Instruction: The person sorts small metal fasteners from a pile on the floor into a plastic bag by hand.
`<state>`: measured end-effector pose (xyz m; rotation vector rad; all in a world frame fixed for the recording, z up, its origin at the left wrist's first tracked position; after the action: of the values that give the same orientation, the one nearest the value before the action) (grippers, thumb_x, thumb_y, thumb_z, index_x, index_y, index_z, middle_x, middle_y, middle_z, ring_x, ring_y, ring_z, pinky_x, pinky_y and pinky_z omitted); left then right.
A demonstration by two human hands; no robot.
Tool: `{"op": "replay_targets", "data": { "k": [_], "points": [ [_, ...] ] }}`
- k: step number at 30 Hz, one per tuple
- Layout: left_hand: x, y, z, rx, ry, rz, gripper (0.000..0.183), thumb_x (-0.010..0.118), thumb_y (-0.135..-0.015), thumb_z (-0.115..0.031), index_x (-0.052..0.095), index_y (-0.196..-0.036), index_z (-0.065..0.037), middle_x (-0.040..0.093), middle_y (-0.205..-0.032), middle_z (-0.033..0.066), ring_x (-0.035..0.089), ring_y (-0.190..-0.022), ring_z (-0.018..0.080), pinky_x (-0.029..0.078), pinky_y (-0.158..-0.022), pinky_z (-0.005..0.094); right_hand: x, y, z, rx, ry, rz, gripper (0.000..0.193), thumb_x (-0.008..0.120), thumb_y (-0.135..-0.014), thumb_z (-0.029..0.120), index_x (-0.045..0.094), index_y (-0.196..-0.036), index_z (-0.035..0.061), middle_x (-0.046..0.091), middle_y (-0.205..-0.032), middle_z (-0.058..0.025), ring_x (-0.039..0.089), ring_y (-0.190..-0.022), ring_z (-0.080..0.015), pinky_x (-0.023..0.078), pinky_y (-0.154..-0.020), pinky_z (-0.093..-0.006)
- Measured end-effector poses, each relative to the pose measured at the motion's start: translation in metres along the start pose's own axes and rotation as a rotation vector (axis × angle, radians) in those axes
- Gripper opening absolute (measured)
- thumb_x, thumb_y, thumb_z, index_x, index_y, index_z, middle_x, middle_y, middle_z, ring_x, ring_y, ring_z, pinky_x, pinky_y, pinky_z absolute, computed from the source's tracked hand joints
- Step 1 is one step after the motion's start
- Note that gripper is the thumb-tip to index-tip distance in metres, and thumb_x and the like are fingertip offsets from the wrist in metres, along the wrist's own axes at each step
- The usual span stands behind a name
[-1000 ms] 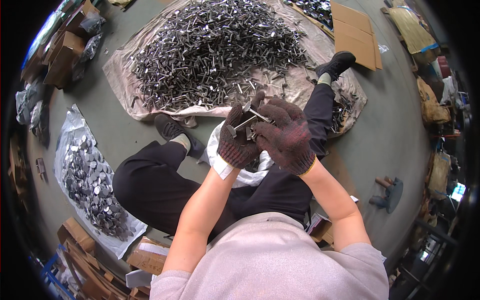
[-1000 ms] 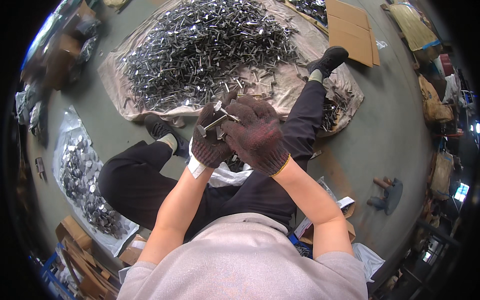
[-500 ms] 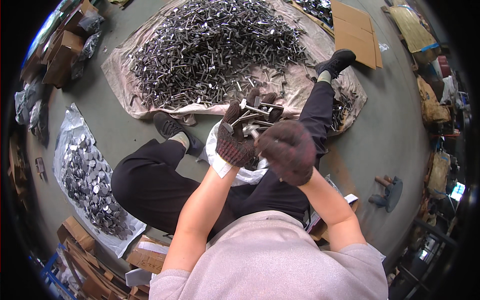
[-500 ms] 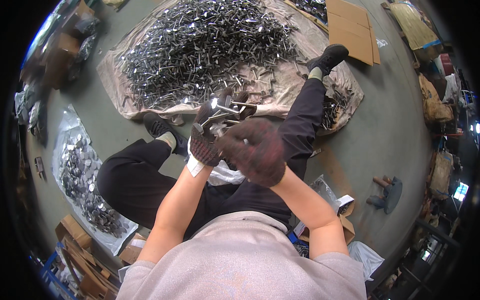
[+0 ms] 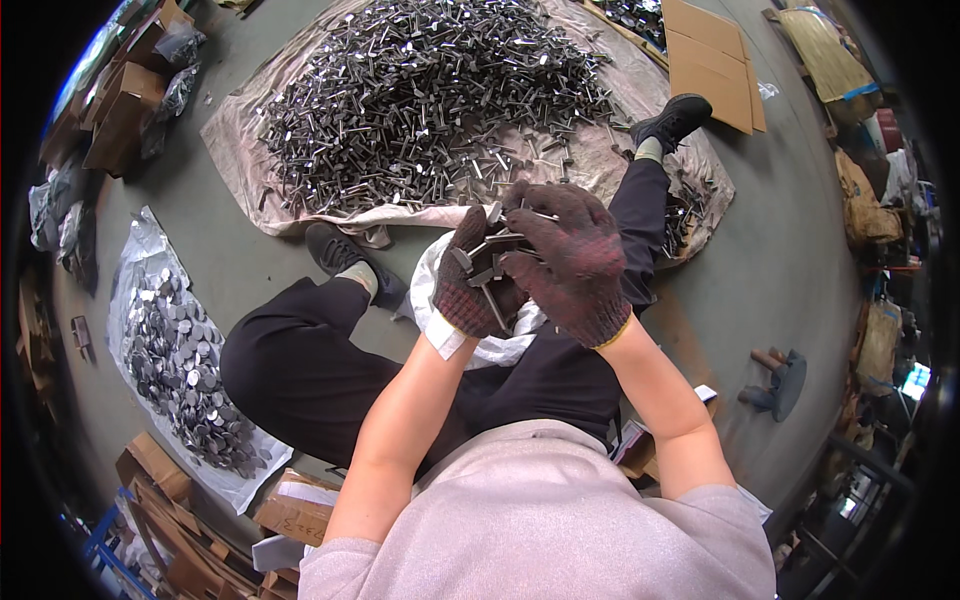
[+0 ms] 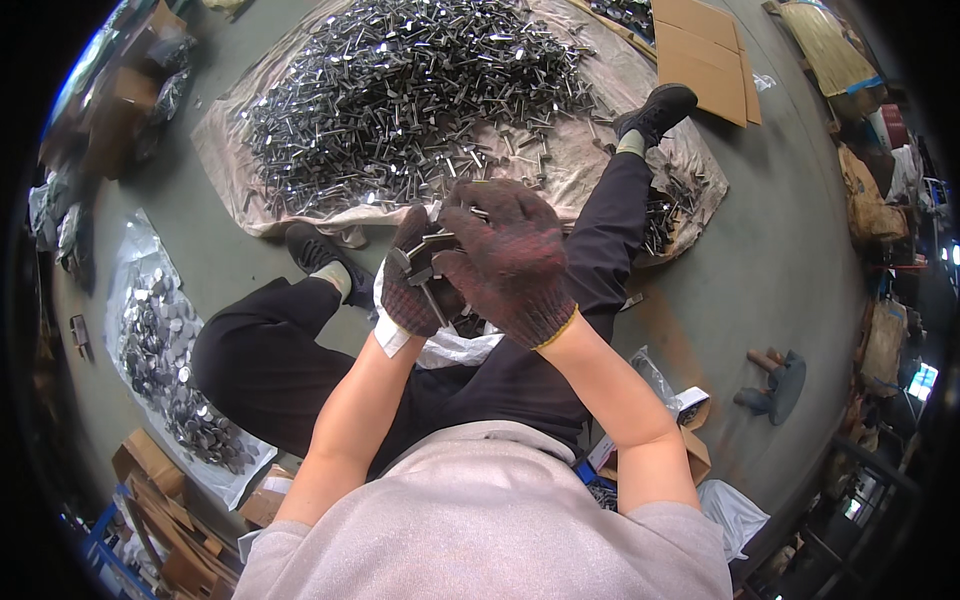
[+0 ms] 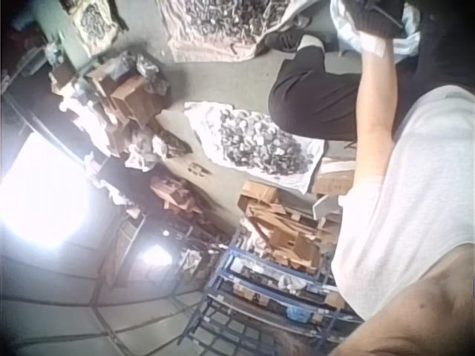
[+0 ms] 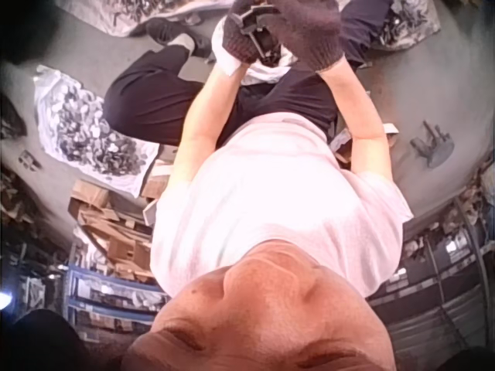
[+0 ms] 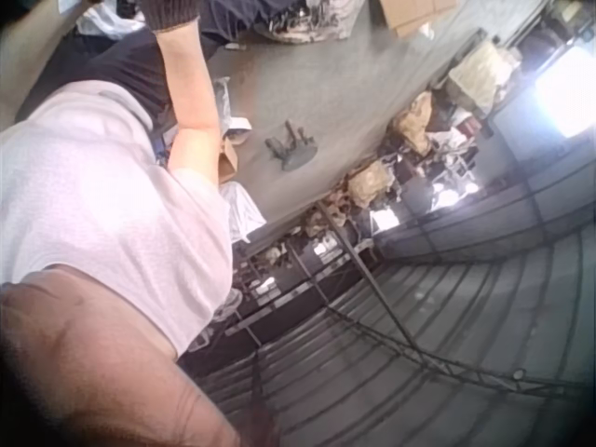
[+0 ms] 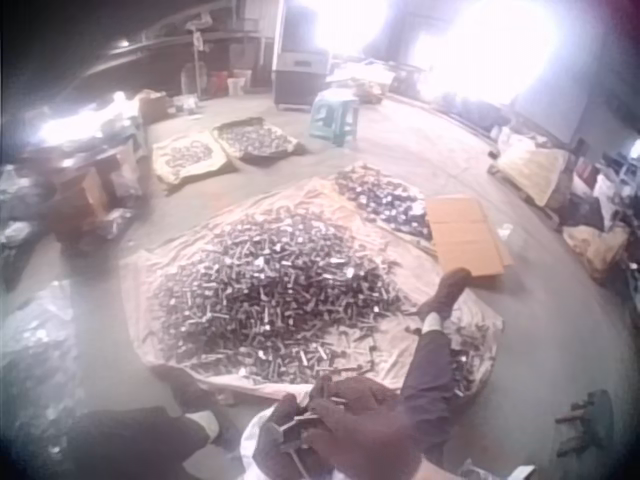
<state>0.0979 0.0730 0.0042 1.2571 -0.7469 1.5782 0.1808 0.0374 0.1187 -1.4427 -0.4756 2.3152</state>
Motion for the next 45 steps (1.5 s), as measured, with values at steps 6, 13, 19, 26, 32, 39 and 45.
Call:
{"op": "replay_targets", "data": {
  "k": [6, 13, 19, 26, 32, 39, 45],
  "points": [
    [-0.017, 0.003, 0.002, 0.011, 0.012, -0.155, 0.049, 0.044, -0.102, -0.043, 0.052, -0.133, -0.006, 0.06, -0.126, 0.0173, 0.061, -0.113, 0.0308, 0.051, -0.097, 0.0485, 0.019, -0.002, -0.004, -0.06, 0.018, 0.181, 0.035, 0.078, -0.063, 0.021, 0.071, -0.095, 0.0088, 0.063, -0.109, -0.0117, 0.06, -0.104, -0.0349, 0.048, -0.09, -0.0456],
    [0.005, -0.003, -0.001, 0.031, 0.044, 0.052, 0.055, 0.046, -0.101, -0.042, 0.038, -0.148, -0.015, 0.047, -0.143, 0.018, 0.052, -0.125, 0.0384, 0.042, -0.105, 0.0582, -0.009, 0.017, -0.032, 0.294, -0.448, -0.058, 0.018, 0.07, -0.081, 0.002, 0.07, -0.1, 0.0029, 0.065, -0.1, -0.0078, 0.061, -0.092, -0.0174, 0.051, -0.078, -0.0291],
    [0.005, -0.003, -0.002, 0.106, -0.039, 0.038, 0.055, 0.045, -0.101, -0.04, 0.036, -0.15, -0.016, 0.035, -0.154, 0.0163, 0.04, -0.137, 0.0393, 0.035, -0.111, 0.0595, -0.011, 0.04, -0.046, 0.565, -0.642, -0.178, 0.019, 0.07, -0.085, 0.0, 0.067, -0.103, -0.0014, 0.066, -0.092, -0.0077, 0.063, -0.081, -0.0154, 0.051, -0.072, -0.0272],
    [0.012, -0.001, -0.001, 0.052, 0.012, 0.09, 0.06, 0.04, -0.102, -0.046, 0.03, -0.153, -0.016, 0.03, -0.156, 0.0172, 0.037, -0.139, 0.0395, 0.035, -0.111, 0.0565, -0.005, 0.029, -0.005, -0.179, 0.019, -0.034, 0.029, 0.076, -0.069, 0.012, 0.068, -0.096, 0.0098, 0.065, -0.087, -0.0049, 0.063, -0.08, -0.0262, 0.05, -0.071, -0.042],
    [0.023, 0.001, 0.004, 0.087, 0.194, -0.088, 0.07, 0.04, -0.1, -0.052, 0.024, -0.155, -0.012, 0.025, -0.158, 0.0192, 0.033, -0.14, 0.0414, 0.033, -0.112, 0.0553, 0.006, 0.032, -0.003, -0.185, 0.047, 0.058, 0.032, 0.075, -0.065, 0.013, 0.068, -0.096, 0.0098, 0.063, -0.088, -0.0036, 0.063, -0.084, -0.0266, 0.049, -0.075, -0.0425],
    [0.02, 0.003, 0.001, 0.027, 0.31, 0.183, 0.076, 0.045, -0.097, -0.055, 0.025, -0.153, -0.009, 0.024, -0.157, 0.023, 0.037, -0.137, 0.0432, 0.039, -0.108, 0.0587, -0.006, 0.028, -0.009, -0.242, -0.052, 0.056, 0.031, 0.076, -0.063, 0.009, 0.067, -0.094, 0.0107, 0.062, -0.087, -0.0029, 0.063, -0.084, -0.0269, 0.05, -0.072, -0.0419],
    [0.013, 0.003, 0.001, -0.001, -0.081, 0.15, 0.067, 0.03, -0.102, -0.051, 0.019, -0.156, -0.014, 0.021, -0.162, 0.0084, 0.03, -0.144, 0.0278, 0.027, -0.115, 0.0527, -0.015, 0.031, -0.02, -0.234, -0.151, 0.143, 0.037, 0.075, -0.063, 0.005, 0.065, -0.099, 0.0098, 0.064, -0.098, -0.0068, 0.061, -0.094, -0.0305, 0.05, -0.083, -0.0438]
  ]
}}
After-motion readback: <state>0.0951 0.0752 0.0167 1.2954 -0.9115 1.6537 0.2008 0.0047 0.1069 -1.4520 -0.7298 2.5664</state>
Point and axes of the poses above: each hand's wrist, its own y-axis away from the middle knuckle, its own x-axis out of the palm, z = x × y, the point moved 5 cm from there along -y, towards the middle knuckle
